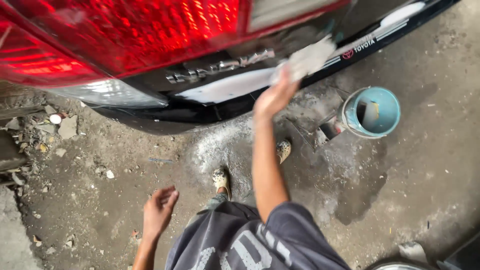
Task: The person scrubs the rear bumper and tailgate of a black car using a soapy cloth. They repeatedly wipe the vehicle's surface, wring out the cloth, and dip it into a bucket of water to continue cleaning the lower sections.
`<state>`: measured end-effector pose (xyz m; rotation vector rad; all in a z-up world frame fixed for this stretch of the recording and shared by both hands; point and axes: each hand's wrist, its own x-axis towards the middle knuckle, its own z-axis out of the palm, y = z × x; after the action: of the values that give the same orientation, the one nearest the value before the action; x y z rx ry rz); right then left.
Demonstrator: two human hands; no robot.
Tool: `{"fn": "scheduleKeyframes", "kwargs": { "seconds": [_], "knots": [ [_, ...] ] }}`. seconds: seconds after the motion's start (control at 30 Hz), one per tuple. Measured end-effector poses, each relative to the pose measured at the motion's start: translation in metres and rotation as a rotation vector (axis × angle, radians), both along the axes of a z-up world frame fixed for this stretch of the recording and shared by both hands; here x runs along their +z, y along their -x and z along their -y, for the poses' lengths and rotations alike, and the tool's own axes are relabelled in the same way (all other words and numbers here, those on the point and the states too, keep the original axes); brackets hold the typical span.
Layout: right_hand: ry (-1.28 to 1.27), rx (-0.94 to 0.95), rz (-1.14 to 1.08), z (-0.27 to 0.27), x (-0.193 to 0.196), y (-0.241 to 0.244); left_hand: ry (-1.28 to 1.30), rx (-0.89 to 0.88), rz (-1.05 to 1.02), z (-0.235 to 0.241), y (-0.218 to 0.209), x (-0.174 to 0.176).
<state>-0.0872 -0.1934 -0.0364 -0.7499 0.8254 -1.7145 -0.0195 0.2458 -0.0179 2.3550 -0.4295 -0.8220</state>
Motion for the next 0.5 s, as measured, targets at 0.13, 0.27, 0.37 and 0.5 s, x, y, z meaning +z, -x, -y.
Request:
{"fn": "scheduleKeyframes", "kwargs": {
  "seconds": [0.13, 0.27, 0.37, 0.5],
  "knots": [
    [0.476, -0.017, -0.500, -0.124, 0.019, -0.073, -0.003, -0.017, -0.085, -0.009, 0.012, -0.019],
    [0.994, 0.075, -0.915, -0.127, -0.061, -0.068, -0.055, -0.192, -0.092, 0.023, 0.017, -0.003],
    [1.169, 0.306, -1.117, -0.088, -0.143, -0.024, -0.091, -0.290, -0.085, 0.038, 0.021, 0.000],
    [-0.016, 0.740, -1.058, -0.023, -0.141, 0.084, -0.038, -0.391, 0.003, 0.041, 0.020, -0.015]
  ]
}}
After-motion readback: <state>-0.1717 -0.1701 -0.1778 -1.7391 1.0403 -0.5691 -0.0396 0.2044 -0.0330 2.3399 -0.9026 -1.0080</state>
